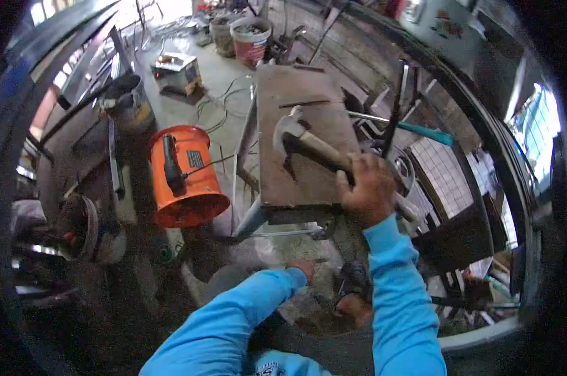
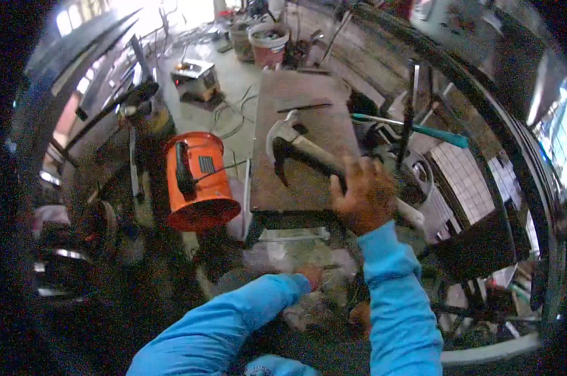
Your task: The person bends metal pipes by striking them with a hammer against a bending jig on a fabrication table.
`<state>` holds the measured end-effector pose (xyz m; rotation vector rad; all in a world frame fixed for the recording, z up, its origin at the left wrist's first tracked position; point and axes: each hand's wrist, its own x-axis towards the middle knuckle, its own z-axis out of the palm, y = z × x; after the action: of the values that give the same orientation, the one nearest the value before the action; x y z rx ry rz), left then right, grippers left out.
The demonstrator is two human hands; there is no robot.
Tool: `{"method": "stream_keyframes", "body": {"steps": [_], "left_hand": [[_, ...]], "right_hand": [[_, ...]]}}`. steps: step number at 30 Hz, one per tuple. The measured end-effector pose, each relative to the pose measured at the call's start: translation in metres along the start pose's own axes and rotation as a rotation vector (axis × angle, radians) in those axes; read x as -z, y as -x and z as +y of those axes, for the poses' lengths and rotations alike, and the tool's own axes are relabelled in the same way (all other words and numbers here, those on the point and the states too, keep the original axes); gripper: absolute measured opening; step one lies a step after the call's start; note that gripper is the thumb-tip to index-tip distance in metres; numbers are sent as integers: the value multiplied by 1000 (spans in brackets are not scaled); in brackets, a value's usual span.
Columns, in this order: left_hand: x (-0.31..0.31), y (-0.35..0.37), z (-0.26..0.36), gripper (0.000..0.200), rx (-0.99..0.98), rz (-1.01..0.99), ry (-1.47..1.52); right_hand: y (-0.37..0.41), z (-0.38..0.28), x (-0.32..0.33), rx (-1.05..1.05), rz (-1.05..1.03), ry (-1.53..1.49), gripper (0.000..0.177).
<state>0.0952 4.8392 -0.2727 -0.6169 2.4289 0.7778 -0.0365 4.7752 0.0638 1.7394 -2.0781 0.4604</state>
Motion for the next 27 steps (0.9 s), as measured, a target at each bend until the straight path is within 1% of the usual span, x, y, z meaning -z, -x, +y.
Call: {"method": "stream_keyframes", "body": {"steps": [2, 4, 5, 7, 9, 11, 12, 13, 14, 16, 17, 18, 19, 20, 22, 23, 24, 25, 27], "left_hand": [[60, 79, 12, 54, -145, 154, -39], [80, 130, 10, 42, -300, 356, 36], [92, 154, 0, 37, -380, 455, 68], [124, 199, -21, 34, -593, 793, 201], [212, 264, 5, 27, -378, 738, 417], [271, 269, -5, 20, -382, 964, 356], [308, 277, 4, 17, -389, 1107, 276], [343, 267, -5, 14, -470, 1046, 353], [369, 241, -23, 12, -445, 980, 378], [419, 207, -40, 19, -327, 809, 347], [423, 180, -52, 20, -278, 752, -138], [427, 153, -66, 21, -213, 753, -786], [431, 127, -78, 23, -234, 780, -1256], [428, 128, -74, 24, -193, 977, -1024], [422, 127, -74, 26, -108, 1304, -527], [413, 125, -78, 28, -60, 1429, -262], [401, 123, -82, 29, -6, 1532, 13], [395, 164, -56, 40, 166, 1322, -514], [387, 199, -9, 49, 400, 1054, 116]], "right_hand": [[2, 4, -5, -11, 12, 9, 39], [4, 4, -6, -4, 29, 17, 39], [3, 2, 2, -30, -12, -12, 39], [11, 0, 15, -85, -118, -72, 39], [28, 10, 37, -221, -135, -247, 37], [55, 25, 50, -338, -160, -445, 36], [69, 36, 54, -389, -172, -560, 36], [81, 38, 70, -409, -156, -595, 37], [97, 43, 73, -540, -150, -595, 41], [116, 49, 87, -721, -272, -858, 45], [124, 53, 93, -811, -329, -991, 47], [134, 56, 91, -781, -271, -1026, 47], [143, 61, 80, -751, -211, -1061, 47], [153, 66, 64, -722, -151, -1099, 48], [173, 72, 24, -777, -5, -1044, 46], [183, 76, 19, -767, -43, -1132, 47], [180, 67, 34, -761, -84, -1218, 48], [179, 63, 44, -792, -146, -1194, 49], [176, 61, 58, -835, -264, -1128, 50]]}}
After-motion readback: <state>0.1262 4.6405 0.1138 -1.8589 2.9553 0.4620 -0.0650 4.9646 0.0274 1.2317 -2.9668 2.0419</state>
